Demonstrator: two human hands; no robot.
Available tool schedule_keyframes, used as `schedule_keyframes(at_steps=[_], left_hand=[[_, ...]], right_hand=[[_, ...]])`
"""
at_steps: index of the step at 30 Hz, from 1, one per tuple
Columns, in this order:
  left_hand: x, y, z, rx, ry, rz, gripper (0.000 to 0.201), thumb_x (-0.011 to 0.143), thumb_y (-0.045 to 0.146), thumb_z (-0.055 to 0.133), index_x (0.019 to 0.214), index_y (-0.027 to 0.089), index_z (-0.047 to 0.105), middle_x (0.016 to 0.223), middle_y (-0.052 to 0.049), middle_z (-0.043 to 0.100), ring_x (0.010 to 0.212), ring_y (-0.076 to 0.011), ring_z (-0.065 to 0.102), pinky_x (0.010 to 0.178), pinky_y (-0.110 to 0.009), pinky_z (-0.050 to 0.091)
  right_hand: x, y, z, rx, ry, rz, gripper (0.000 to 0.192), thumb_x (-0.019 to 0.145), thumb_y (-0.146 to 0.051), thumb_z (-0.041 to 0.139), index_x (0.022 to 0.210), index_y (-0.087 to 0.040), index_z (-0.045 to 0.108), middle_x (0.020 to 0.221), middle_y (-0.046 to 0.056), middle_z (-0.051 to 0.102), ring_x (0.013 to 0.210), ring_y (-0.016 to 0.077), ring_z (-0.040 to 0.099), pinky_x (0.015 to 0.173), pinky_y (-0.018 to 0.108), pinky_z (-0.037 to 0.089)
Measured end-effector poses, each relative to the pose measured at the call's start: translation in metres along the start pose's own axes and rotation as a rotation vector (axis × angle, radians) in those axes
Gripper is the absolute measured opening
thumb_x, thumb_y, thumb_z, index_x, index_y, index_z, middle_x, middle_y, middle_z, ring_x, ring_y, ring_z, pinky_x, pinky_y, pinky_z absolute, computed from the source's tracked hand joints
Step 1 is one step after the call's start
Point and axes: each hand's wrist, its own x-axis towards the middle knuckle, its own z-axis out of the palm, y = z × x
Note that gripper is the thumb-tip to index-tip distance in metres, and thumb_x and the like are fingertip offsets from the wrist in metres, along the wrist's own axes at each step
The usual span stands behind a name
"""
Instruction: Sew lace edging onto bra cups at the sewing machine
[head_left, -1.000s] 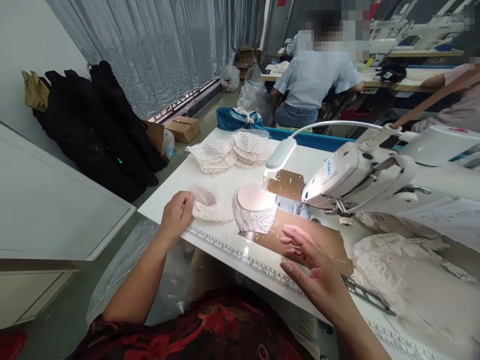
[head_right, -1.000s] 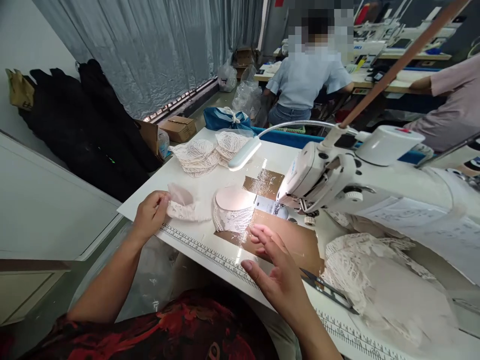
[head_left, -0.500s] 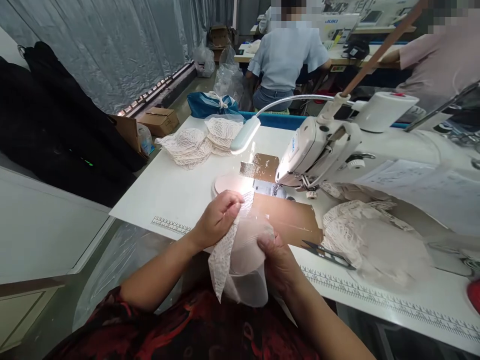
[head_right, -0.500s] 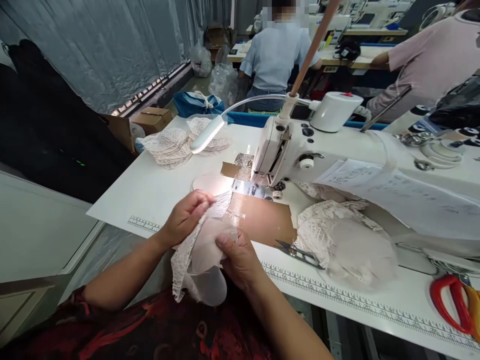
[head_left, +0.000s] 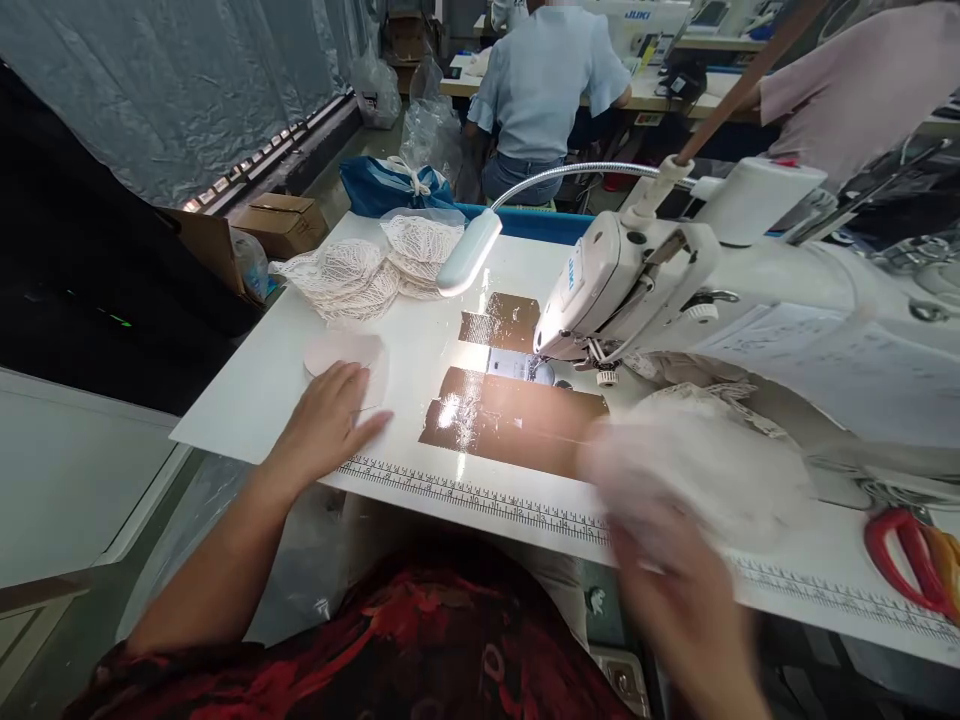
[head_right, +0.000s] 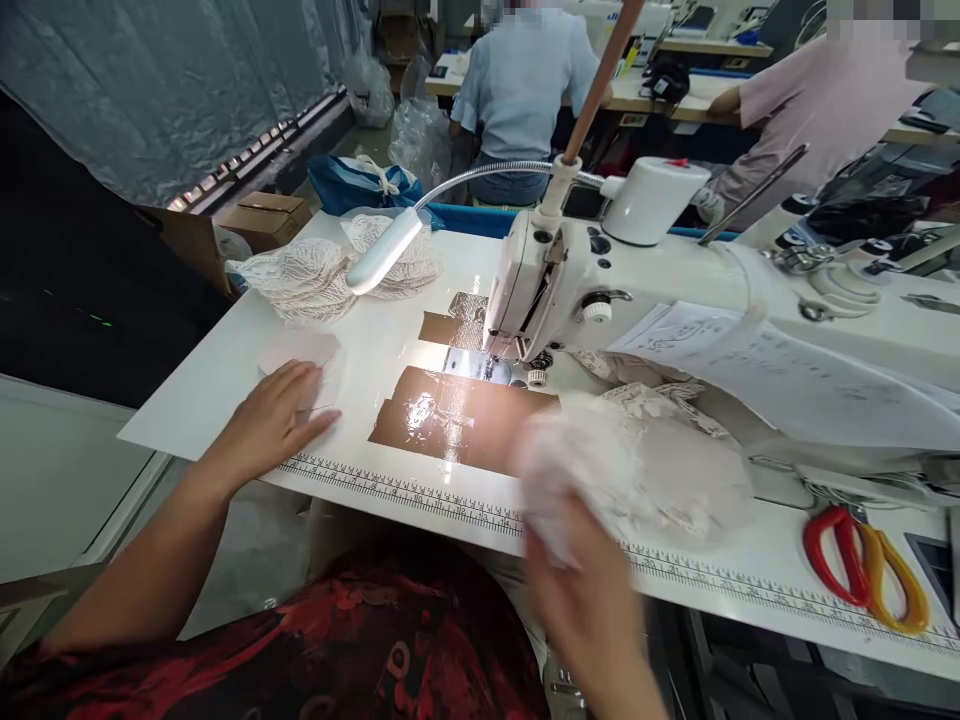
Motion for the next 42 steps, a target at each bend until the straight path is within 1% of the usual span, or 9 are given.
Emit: schedule_keyframes(at_steps=[5,11,14,18,23,27,34,37,42], left_hand=[[-0.023,0.058,-0.001,-0.443,-0.372,0.456,0.067,0.078,0.035,0.066,0.14,0.026,0.042,0.123,-0.007,0.063,0.111,-0.025,0.061,0.099,-0.035,0.048],[-0.019,0.041,0.002,-0.388,0.092,0.057,0.026,0.088,0.019,0.046,0.106,0.019,0.065,0.098,-0.007,0.067,0.09,-0.0213,0.063,0.078,-0.031,0.051],[-0.017,0.043,-0.002,-0.753,-0.199,0.059,0.028,0.094,0.031,0.045,0.104,0.019,0.068,0.089,-0.007,0.068,0.08,-0.02,0.064,0.071,-0.029,0.051],[-0.016,0.069,0.0,-1.313,-0.595,0.234,0.058,0.09,0.034,0.054,0.145,0.027,0.038,0.129,-0.012,0.057,0.101,-0.0247,0.063,0.083,-0.035,0.053],[-0.007,0.072,0.011,-1.197,-0.33,0.089,0.07,0.078,0.034,0.069,0.143,0.029,0.042,0.139,-0.012,0.048,0.09,-0.0182,0.061,0.065,-0.024,0.051],[-0.008,0.062,0.02,-1.274,-0.476,-0.06,0.036,0.077,0.033,0.069,0.109,0.016,0.068,0.095,-0.008,0.068,0.083,-0.0194,0.063,0.07,-0.026,0.051],[-0.016,0.069,0.03,-1.501,-0.47,-0.48,0.01,0.068,0.022,0.067,0.068,0.013,0.064,0.06,0.0,0.06,0.054,-0.0112,0.057,0.053,-0.021,0.047],[-0.014,0.078,0.035,-1.561,-0.35,-0.563,0.017,0.071,0.031,0.067,0.071,0.014,0.063,0.06,0.001,0.059,0.053,-0.0112,0.055,0.053,-0.022,0.047],[-0.011,0.092,0.043,-1.565,-0.081,-0.576,0.026,0.085,0.042,0.056,0.072,0.019,0.058,0.065,0.001,0.06,0.064,-0.0141,0.057,0.063,-0.026,0.049]], right_hand=[[0.018,-0.023,0.033,-0.04,-0.302,-0.267,0.011,0.078,-0.013,0.052,0.076,-0.022,0.057,0.072,0.001,0.068,0.061,0.0138,0.06,0.055,0.023,0.045],[0.031,-0.027,0.011,-0.243,0.108,-0.293,0.012,0.074,-0.015,0.058,0.076,-0.024,0.051,0.075,0.0,0.067,0.059,0.0136,0.058,0.054,0.024,0.041],[0.04,-0.02,0.004,-0.163,0.111,-0.13,0.007,0.081,-0.023,0.058,0.075,-0.023,0.056,0.075,0.001,0.066,0.067,0.016,0.06,0.06,0.026,0.043],[0.05,-0.005,0.014,0.273,-0.322,0.134,0.022,0.086,-0.041,0.059,0.08,-0.02,0.063,0.075,0.002,0.064,0.067,0.0163,0.058,0.06,0.027,0.044],[0.042,0.006,0.023,0.762,-0.544,0.374,0.026,0.074,-0.044,0.072,0.077,-0.019,0.066,0.075,0.001,0.064,0.067,0.0158,0.058,0.061,0.027,0.046],[0.039,0.0,0.024,0.897,-0.39,0.449,0.028,0.071,-0.039,0.077,0.079,-0.02,0.059,0.07,-0.002,0.061,0.057,0.0106,0.054,0.053,0.022,0.042],[0.042,0.001,0.027,0.638,-0.024,0.364,0.047,0.077,-0.044,0.069,0.117,-0.024,0.056,0.074,-0.001,0.063,0.064,0.0145,0.059,0.059,0.027,0.048],[0.038,0.013,0.027,0.5,-0.024,0.291,0.038,0.084,-0.055,0.057,0.1,-0.022,0.067,0.083,0.005,0.066,0.077,0.0186,0.063,0.065,0.03,0.051],[0.031,0.02,0.028,0.449,-0.168,0.095,0.083,0.067,-0.064,0.071,0.136,-0.024,0.049,0.129,0.012,0.058,0.116,0.0293,0.056,0.09,0.039,0.049]])
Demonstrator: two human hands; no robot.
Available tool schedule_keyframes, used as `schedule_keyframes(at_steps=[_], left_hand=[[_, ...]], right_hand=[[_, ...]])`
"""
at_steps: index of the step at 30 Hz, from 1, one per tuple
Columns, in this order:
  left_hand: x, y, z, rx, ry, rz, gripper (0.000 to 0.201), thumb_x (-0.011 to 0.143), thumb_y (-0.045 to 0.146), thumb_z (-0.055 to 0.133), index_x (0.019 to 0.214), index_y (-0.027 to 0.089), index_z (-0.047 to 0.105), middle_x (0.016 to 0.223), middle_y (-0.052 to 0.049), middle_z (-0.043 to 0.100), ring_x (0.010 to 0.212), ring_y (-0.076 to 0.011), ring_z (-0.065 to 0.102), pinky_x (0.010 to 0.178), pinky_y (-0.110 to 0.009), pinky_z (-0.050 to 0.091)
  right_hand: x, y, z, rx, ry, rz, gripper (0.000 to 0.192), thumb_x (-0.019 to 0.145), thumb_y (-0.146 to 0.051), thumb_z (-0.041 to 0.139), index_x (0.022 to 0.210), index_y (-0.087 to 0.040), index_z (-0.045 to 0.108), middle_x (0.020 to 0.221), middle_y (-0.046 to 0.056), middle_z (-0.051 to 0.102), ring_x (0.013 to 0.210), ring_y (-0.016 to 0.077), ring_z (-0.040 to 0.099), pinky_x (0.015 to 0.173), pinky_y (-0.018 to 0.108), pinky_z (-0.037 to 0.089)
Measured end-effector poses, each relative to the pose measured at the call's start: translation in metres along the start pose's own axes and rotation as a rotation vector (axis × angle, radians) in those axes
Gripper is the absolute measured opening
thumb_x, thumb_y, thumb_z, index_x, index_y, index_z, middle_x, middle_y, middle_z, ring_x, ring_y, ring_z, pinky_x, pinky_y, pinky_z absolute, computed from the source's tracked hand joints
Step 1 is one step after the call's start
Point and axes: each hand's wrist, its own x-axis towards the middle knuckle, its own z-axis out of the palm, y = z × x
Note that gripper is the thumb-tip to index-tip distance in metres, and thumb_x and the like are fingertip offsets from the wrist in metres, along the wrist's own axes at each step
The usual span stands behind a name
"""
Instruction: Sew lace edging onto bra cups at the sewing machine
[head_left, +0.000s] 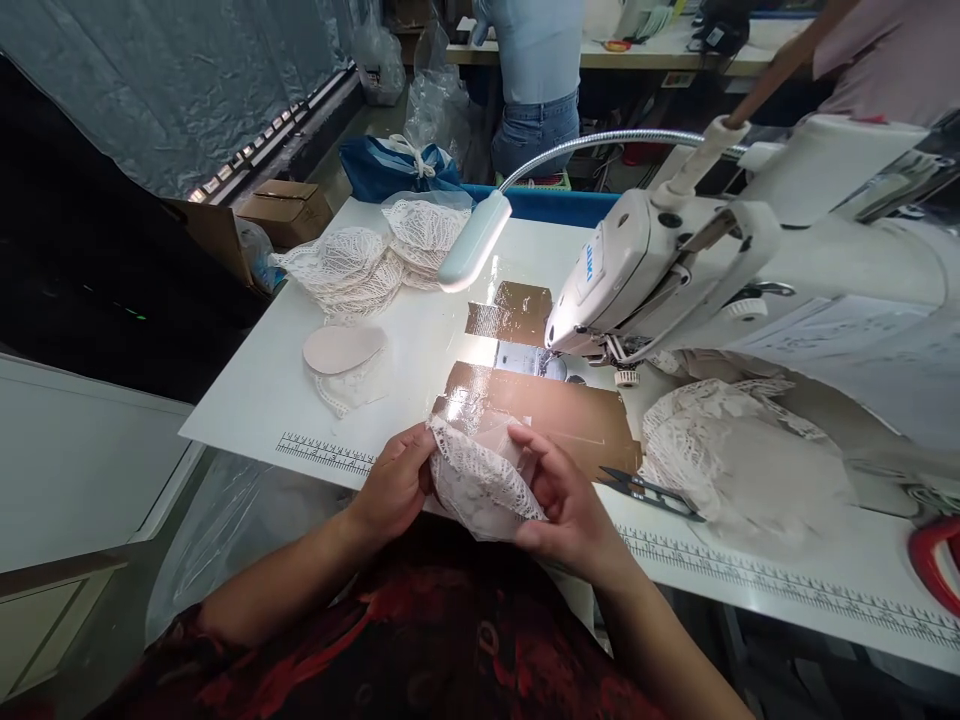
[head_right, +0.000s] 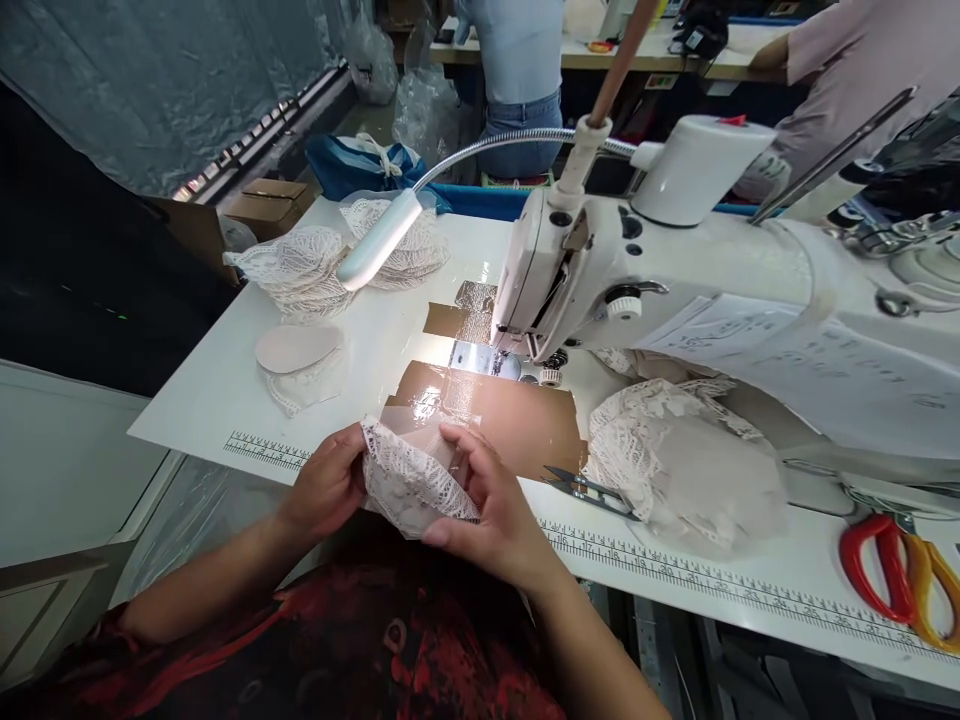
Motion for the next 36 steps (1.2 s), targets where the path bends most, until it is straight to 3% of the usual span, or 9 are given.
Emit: schedule_keyframes(at_steps=[2,5,9,15,19,23,29,32,36], left_hand=[[0.0,-0.003,0.005,-0.011,0.031,0.034,0.028,0.086,0.045,0.054,0.075,0.02,0.058,0.07,0.0,0.063,0.072,-0.0169,0.06,0.066,-0.028,0.051],[-0.001,-0.006,0.009,0.002,0.047,0.02,0.031,0.085,0.05,0.053,0.076,0.021,0.058,0.075,-0.002,0.066,0.084,-0.0219,0.063,0.068,-0.031,0.053],[0.001,-0.008,0.006,-0.061,0.097,0.024,0.031,0.082,0.049,0.057,0.078,0.019,0.062,0.079,-0.002,0.069,0.09,-0.0238,0.064,0.073,-0.032,0.054],[-0.003,0.001,0.003,-0.19,-0.127,-0.066,0.05,0.078,0.06,0.061,0.104,0.018,0.063,0.098,-0.008,0.07,0.098,-0.0268,0.064,0.08,-0.035,0.053],[-0.008,0.004,0.011,-0.112,-0.23,-0.067,0.059,0.073,0.032,0.077,0.125,0.019,0.052,0.112,-0.008,0.066,0.104,-0.0238,0.061,0.087,-0.031,0.049],[-0.007,0.001,0.016,-0.152,-0.234,-0.11,0.049,0.07,0.014,0.073,0.116,0.017,0.058,0.1,-0.005,0.068,0.089,-0.0176,0.063,0.08,-0.027,0.048],[-0.005,-0.004,0.001,-0.186,-0.21,-0.183,0.012,0.065,0.004,0.064,0.069,0.014,0.058,0.054,0.005,0.053,0.047,-0.0046,0.045,0.047,-0.017,0.035],[-0.007,0.001,-0.005,-0.253,-0.227,-0.194,0.024,0.065,0.01,0.065,0.088,0.017,0.064,0.084,-0.002,0.065,0.078,-0.0138,0.062,0.067,-0.023,0.05],[-0.008,0.005,0.005,-0.211,-0.333,-0.208,0.054,0.071,0.021,0.07,0.123,0.021,0.056,0.119,-0.009,0.06,0.111,-0.0242,0.057,0.086,-0.032,0.049]], right_hand=[[0.001,-0.003,0.004,-0.125,0.041,-0.068,0.076,0.067,-0.05,0.077,0.134,-0.026,0.05,0.136,0.011,0.052,0.124,0.0287,0.05,0.099,0.039,0.044],[0.006,-0.005,0.01,-0.115,0.149,-0.013,0.027,0.083,-0.043,0.063,0.101,-0.023,0.066,0.103,0.006,0.067,0.094,0.0224,0.062,0.083,0.034,0.049],[0.012,-0.002,0.013,0.22,0.211,0.2,0.034,0.087,-0.051,0.054,0.074,-0.021,0.064,0.066,0.001,0.063,0.064,0.0179,0.058,0.062,0.03,0.047],[0.014,-0.006,0.013,0.445,0.271,0.24,0.03,0.081,-0.049,0.063,0.081,-0.021,0.071,0.074,0.004,0.069,0.075,0.0223,0.062,0.069,0.034,0.05],[0.013,-0.01,0.01,0.265,0.171,0.17,0.02,0.076,-0.041,0.071,0.08,-0.021,0.072,0.085,0.003,0.069,0.08,0.0204,0.062,0.073,0.031,0.049],[0.013,-0.009,0.009,0.229,0.126,0.184,0.022,0.073,-0.038,0.074,0.067,-0.019,0.066,0.078,0.001,0.066,0.071,0.0164,0.058,0.066,0.028,0.048],[0.011,-0.011,0.005,0.562,0.348,0.187,0.024,0.065,-0.033,0.081,0.072,-0.02,0.063,0.065,-0.004,0.059,0.057,0.0103,0.051,0.055,0.023,0.044],[0.011,-0.013,0.004,0.502,0.363,0.134,0.024,0.068,-0.03,0.08,0.066,-0.02,0.059,0.063,-0.005,0.057,0.056,0.0086,0.049,0.054,0.021,0.042],[0.013,-0.017,0.009,0.245,0.241,0.058,0.021,0.071,-0.03,0.078,0.063,-0.018,0.062,0.065,-0.003,0.06,0.059,0.0099,0.05,0.056,0.022,0.043]])
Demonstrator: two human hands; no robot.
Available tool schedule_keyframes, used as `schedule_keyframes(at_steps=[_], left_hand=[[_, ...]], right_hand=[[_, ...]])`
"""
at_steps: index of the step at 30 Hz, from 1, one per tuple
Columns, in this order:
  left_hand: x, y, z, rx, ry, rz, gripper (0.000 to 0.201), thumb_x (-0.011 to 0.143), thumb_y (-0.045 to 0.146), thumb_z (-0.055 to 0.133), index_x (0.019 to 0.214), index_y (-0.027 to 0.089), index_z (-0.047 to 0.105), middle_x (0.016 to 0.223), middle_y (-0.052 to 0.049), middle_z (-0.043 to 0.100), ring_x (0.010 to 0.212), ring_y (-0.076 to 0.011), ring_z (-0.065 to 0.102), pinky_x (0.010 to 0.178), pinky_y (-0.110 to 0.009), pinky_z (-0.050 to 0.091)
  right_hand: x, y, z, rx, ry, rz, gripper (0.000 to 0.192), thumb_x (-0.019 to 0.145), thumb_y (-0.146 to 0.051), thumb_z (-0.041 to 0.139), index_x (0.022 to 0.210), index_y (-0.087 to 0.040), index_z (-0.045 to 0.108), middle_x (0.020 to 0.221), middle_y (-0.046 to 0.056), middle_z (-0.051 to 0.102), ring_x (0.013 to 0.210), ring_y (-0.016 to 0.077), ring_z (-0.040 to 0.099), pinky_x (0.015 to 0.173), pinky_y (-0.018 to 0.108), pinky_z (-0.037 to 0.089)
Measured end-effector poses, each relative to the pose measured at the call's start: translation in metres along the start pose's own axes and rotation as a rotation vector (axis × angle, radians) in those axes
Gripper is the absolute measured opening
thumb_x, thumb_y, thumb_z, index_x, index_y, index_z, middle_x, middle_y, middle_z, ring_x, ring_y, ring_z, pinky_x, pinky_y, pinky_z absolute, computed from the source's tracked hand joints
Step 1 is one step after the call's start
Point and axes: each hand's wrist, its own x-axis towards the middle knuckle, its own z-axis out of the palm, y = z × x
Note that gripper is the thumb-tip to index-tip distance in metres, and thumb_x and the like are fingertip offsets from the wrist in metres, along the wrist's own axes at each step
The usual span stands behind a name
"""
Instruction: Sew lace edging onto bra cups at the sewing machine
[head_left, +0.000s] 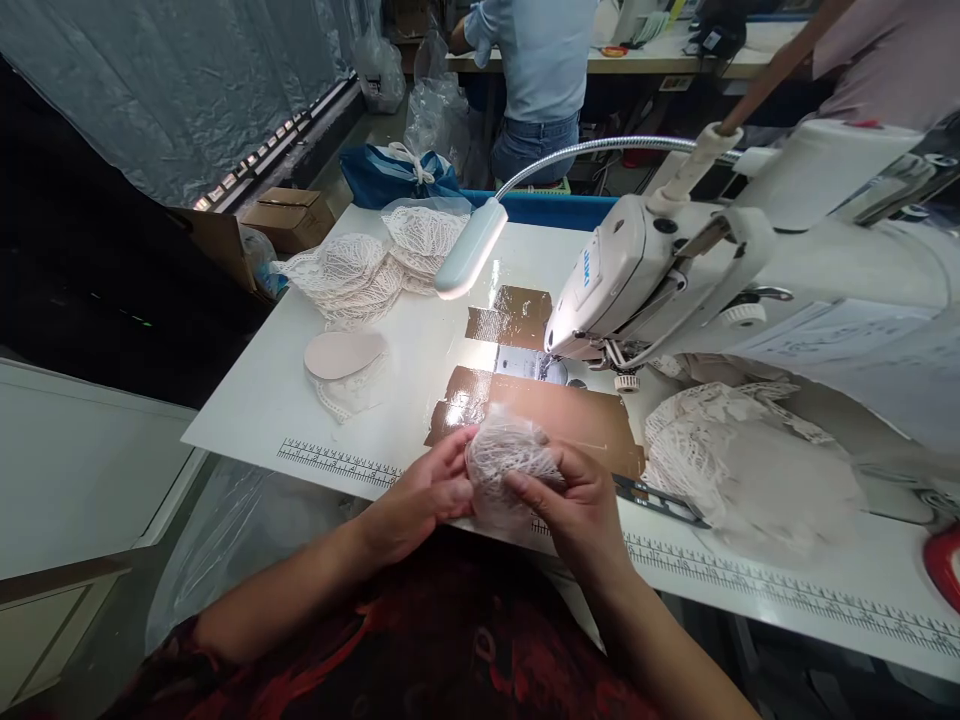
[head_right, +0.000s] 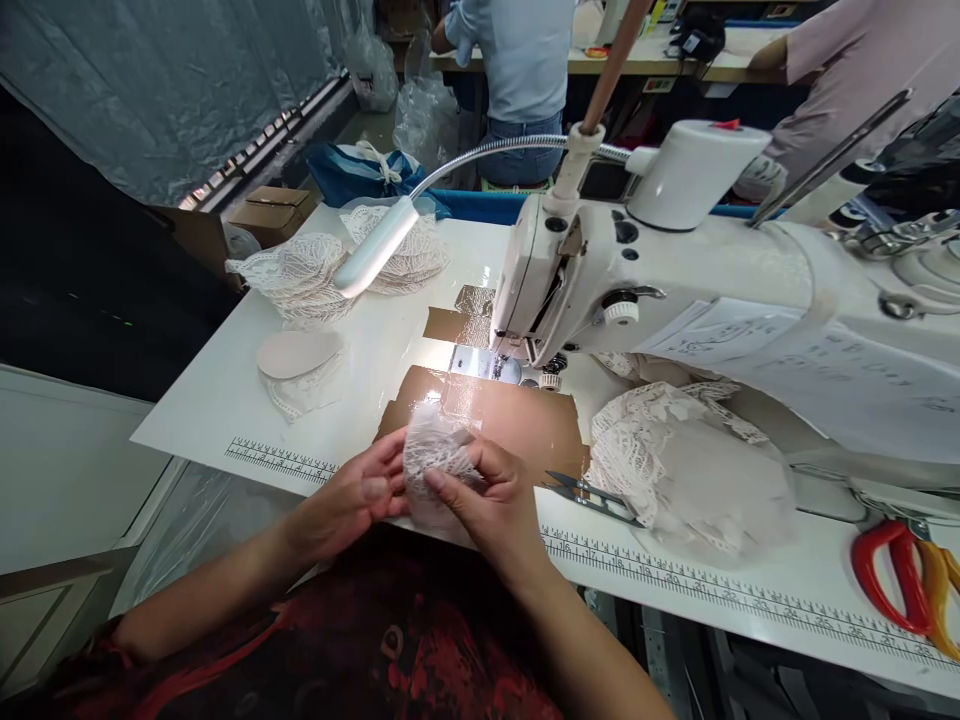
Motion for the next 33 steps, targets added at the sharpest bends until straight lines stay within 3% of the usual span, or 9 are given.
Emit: schedule_keyframes(at_steps=[3,6,11,14,16,19,22,24,33], left_hand=[[0.005,-0.007,0.007,0.051,0.038,0.027,0.043,0.065,0.008,0.069,0.107,0.015,0.063,0.098,-0.007,0.067,0.096,-0.0204,0.062,0.077,-0.025,0.047],[0.006,-0.015,0.004,0.022,0.061,-0.006,0.032,0.063,0.004,0.066,0.094,0.013,0.066,0.079,-0.004,0.066,0.08,-0.0168,0.062,0.069,-0.024,0.046],[-0.007,-0.005,-0.022,0.119,0.069,0.012,0.014,0.067,0.008,0.065,0.066,0.015,0.053,0.053,0.005,0.046,0.042,-0.0045,0.038,0.042,-0.017,0.03],[-0.014,0.02,-0.03,0.463,0.103,0.377,0.009,0.074,0.009,0.061,0.077,0.017,0.059,0.08,-0.001,0.06,0.069,-0.011,0.056,0.063,-0.022,0.047],[-0.016,0.037,-0.027,0.74,0.067,0.562,0.036,0.074,0.015,0.067,0.11,0.022,0.061,0.118,-0.007,0.058,0.109,-0.0202,0.055,0.094,-0.033,0.046],[-0.013,0.051,-0.016,1.054,-0.079,0.432,0.07,0.071,0.029,0.077,0.134,0.026,0.047,0.133,-0.008,0.051,0.122,-0.026,0.049,0.103,-0.038,0.04],[-0.006,0.049,-0.009,1.138,-0.133,0.229,0.047,0.078,0.035,0.071,0.12,0.022,0.056,0.107,-0.004,0.063,0.095,-0.0197,0.06,0.083,-0.03,0.049],[-0.003,0.043,-0.009,1.105,-0.134,0.211,0.036,0.081,0.037,0.068,0.11,0.019,0.059,0.096,-0.002,0.063,0.084,-0.0164,0.059,0.074,-0.027,0.048],[0.002,0.046,-0.008,1.035,-0.155,0.192,0.037,0.08,0.042,0.068,0.106,0.017,0.064,0.09,-0.002,0.063,0.079,-0.0156,0.057,0.069,-0.024,0.044]], right_hand=[[-0.001,0.0,0.003,-0.035,-0.06,0.021,0.02,0.071,-0.033,0.077,0.064,-0.018,0.065,0.064,-0.002,0.061,0.059,0.0109,0.051,0.055,0.023,0.043],[-0.001,0.001,0.0,0.14,0.018,0.09,0.02,0.068,-0.035,0.079,0.066,-0.019,0.067,0.066,-0.001,0.065,0.059,0.0124,0.054,0.056,0.025,0.046],[0.001,-0.001,-0.013,0.316,0.114,0.119,0.021,0.067,-0.038,0.079,0.074,-0.023,0.067,0.069,-0.001,0.067,0.061,0.0145,0.058,0.06,0.028,0.05],[0.002,-0.005,-0.014,0.147,-0.007,0.095,0.018,0.069,-0.033,0.079,0.071,-0.021,0.065,0.068,-0.003,0.063,0.06,0.0117,0.055,0.058,0.024,0.047],[0.001,-0.007,-0.008,0.001,-0.144,0.074,0.016,0.072,-0.03,0.078,0.073,-0.021,0.065,0.069,-0.003,0.062,0.061,0.0106,0.054,0.057,0.022,0.045],[0.0,-0.009,0.003,-0.119,-0.307,0.031,0.012,0.079,-0.032,0.07,0.08,-0.021,0.066,0.07,-0.002,0.063,0.061,0.0114,0.055,0.056,0.022,0.045],[0.0,-0.01,0.009,-0.246,-0.266,-0.103,0.01,0.085,-0.03,0.064,0.081,-0.021,0.067,0.081,0.001,0.067,0.07,0.0141,0.06,0.062,0.025,0.047],[0.001,-0.011,0.01,-0.353,-0.179,-0.197,0.009,0.084,-0.027,0.064,0.078,-0.021,0.067,0.088,0.003,0.068,0.077,0.0156,0.062,0.068,0.027,0.048],[0.006,-0.014,0.01,-0.446,-0.063,-0.241,0.018,0.081,-0.024,0.064,0.064,-0.021,0.059,0.078,0.001,0.066,0.068,0.0142,0.06,0.062,0.026,0.046]])
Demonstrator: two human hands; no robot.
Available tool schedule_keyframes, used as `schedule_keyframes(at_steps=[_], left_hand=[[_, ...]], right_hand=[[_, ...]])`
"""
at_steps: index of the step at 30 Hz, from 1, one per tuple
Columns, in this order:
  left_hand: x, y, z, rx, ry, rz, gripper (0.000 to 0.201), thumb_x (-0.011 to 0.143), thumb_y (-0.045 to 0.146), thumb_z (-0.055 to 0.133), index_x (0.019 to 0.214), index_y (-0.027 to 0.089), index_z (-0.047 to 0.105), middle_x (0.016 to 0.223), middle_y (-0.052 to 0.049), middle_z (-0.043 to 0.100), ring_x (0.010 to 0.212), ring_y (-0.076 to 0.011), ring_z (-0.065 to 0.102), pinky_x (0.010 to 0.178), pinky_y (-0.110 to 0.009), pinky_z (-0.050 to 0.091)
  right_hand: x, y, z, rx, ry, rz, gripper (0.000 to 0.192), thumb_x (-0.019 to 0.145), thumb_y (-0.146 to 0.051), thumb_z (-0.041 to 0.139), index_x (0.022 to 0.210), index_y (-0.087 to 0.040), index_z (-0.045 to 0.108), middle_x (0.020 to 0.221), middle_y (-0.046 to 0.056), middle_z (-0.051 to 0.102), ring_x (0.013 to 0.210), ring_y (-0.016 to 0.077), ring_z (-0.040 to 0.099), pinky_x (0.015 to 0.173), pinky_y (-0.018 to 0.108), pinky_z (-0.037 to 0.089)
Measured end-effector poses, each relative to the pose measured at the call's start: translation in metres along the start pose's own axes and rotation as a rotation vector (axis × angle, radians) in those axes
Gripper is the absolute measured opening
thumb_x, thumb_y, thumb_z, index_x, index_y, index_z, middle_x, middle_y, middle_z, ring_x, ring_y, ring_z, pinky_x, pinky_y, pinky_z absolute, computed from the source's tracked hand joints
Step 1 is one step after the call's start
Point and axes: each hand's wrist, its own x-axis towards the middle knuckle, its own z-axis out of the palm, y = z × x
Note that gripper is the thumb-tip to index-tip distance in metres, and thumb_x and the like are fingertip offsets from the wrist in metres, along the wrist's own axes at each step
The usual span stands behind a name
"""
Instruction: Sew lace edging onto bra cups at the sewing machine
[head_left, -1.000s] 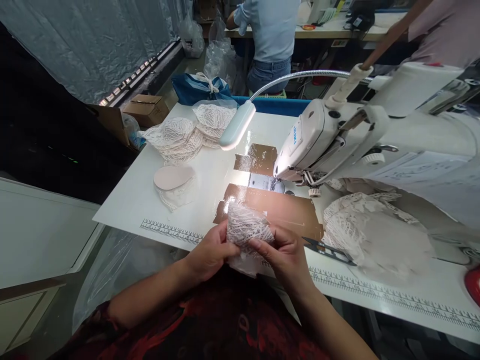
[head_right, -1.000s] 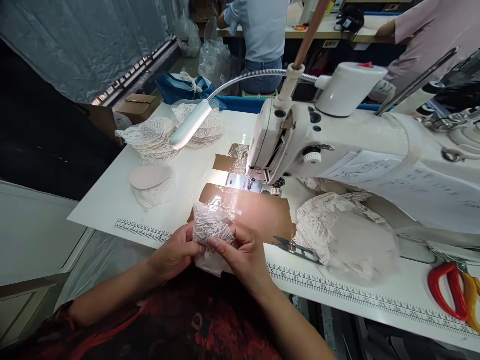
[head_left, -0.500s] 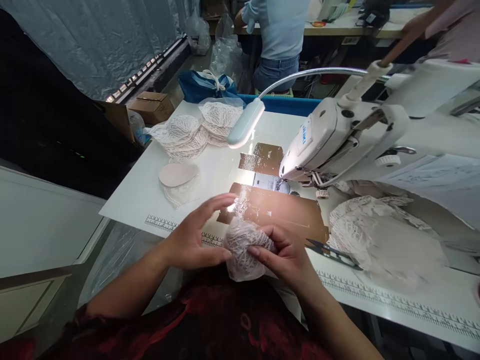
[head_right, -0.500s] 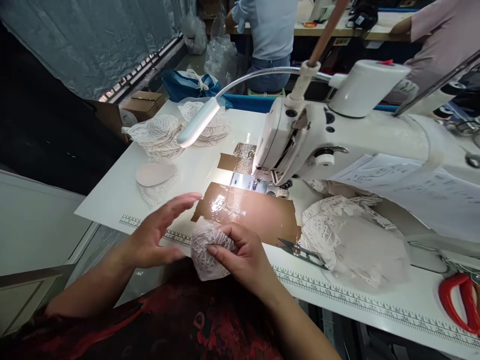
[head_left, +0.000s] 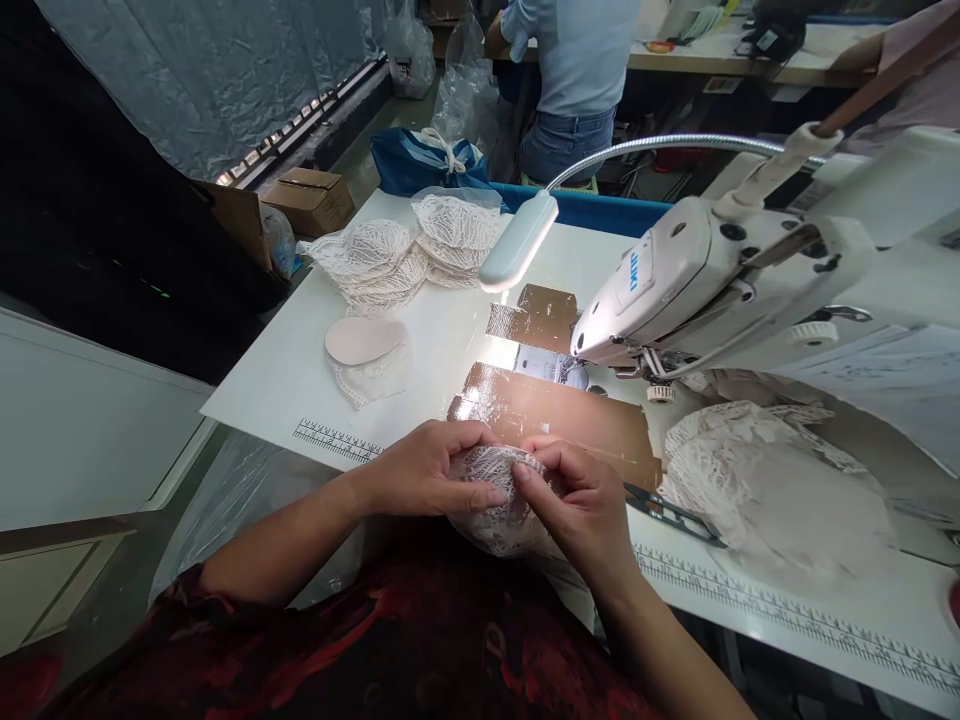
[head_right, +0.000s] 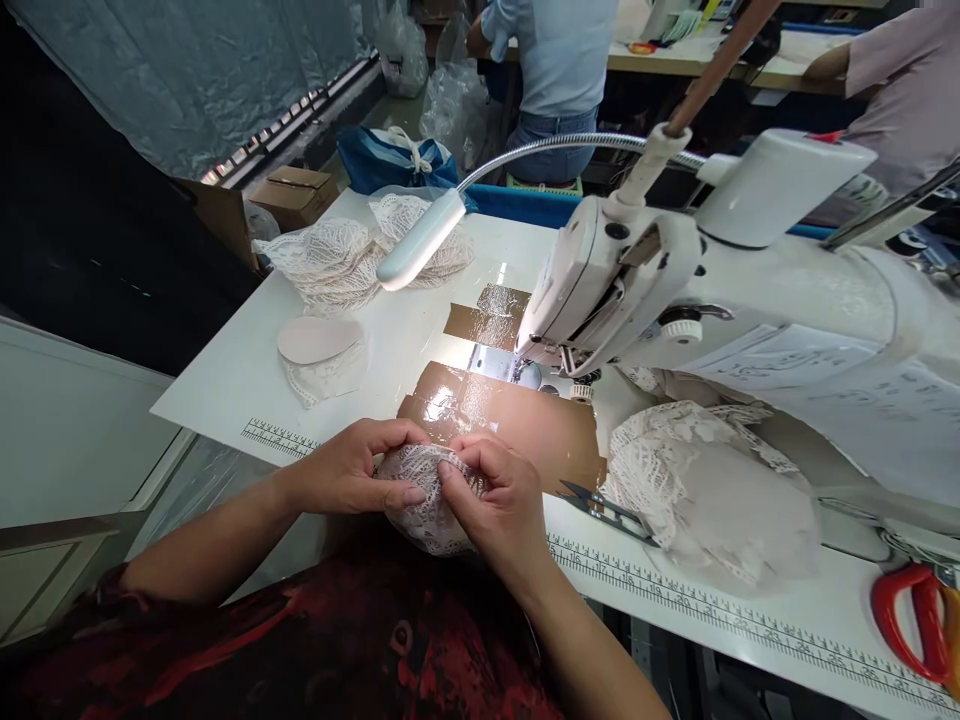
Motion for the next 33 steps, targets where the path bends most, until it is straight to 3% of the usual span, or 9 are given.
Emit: schedule_keyframes(at_steps=[9,12,17,19,25,29,33], left_hand=[[0.013,0.003,0.001,-0.037,-0.031,0.015,0.028,0.088,0.039,0.055,0.088,0.012,0.065,0.07,0.001,0.051,0.064,-0.0105,0.044,0.057,-0.02,0.035],[0.016,0.005,0.002,0.0,-0.04,0.042,0.028,0.091,0.035,0.05,0.081,0.012,0.063,0.066,0.002,0.048,0.062,-0.01,0.042,0.057,-0.02,0.033],[0.02,0.006,0.003,-0.013,-0.066,0.066,0.031,0.093,0.035,0.047,0.078,0.012,0.061,0.066,0.001,0.046,0.062,-0.01,0.041,0.057,-0.021,0.033],[0.021,0.005,0.003,-0.035,-0.086,0.06,0.032,0.093,0.036,0.047,0.077,0.012,0.061,0.066,0.001,0.046,0.062,-0.0099,0.04,0.056,-0.021,0.033],[0.023,0.003,-0.003,-0.162,-0.157,0.03,0.022,0.084,0.033,0.064,0.093,0.013,0.066,0.076,-0.001,0.057,0.068,-0.0112,0.049,0.06,-0.02,0.038],[0.028,0.002,0.004,-0.223,-0.122,0.028,0.023,0.084,0.034,0.064,0.08,0.012,0.066,0.07,-0.001,0.054,0.064,-0.0103,0.047,0.057,-0.02,0.037],[0.035,-0.004,0.021,-0.532,-0.023,-0.114,0.032,0.077,0.04,0.07,0.069,0.012,0.059,0.061,0.001,0.05,0.054,-0.0071,0.043,0.051,-0.019,0.035]], right_hand=[[0.001,-0.002,-0.003,-0.023,0.009,-0.007,0.018,0.081,-0.025,0.066,0.065,-0.021,0.061,0.076,0.002,0.068,0.068,0.0149,0.061,0.063,0.028,0.047],[0.001,0.003,-0.006,0.013,-0.024,0.062,0.02,0.082,-0.03,0.066,0.066,-0.02,0.061,0.078,0.003,0.068,0.069,0.0155,0.061,0.063,0.028,0.047],[0.002,0.013,-0.01,0.207,-0.075,0.253,0.023,0.077,-0.04,0.072,0.086,-0.02,0.065,0.075,0.001,0.065,0.066,0.014,0.057,0.06,0.026,0.046],[0.003,0.012,-0.012,0.245,-0.129,0.286,0.025,0.077,-0.042,0.071,0.082,-0.019,0.066,0.071,0.0,0.062,0.064,0.0131,0.054,0.057,0.025,0.044],[0.003,0.005,-0.019,0.275,-0.169,0.307,0.025,0.077,-0.042,0.07,0.074,-0.018,0.065,0.065,-0.002,0.057,0.058,0.0108,0.048,0.053,0.023,0.038],[0.002,0.01,-0.018,0.374,-0.167,0.334,0.026,0.075,-0.043,0.072,0.073,-0.018,0.065,0.064,-0.002,0.057,0.058,0.0105,0.047,0.052,0.022,0.038],[0.007,0.015,-0.014,0.511,-0.137,0.397,0.029,0.071,-0.044,0.074,0.072,-0.018,0.063,0.062,-0.002,0.057,0.057,0.01,0.047,0.054,0.022,0.04]])
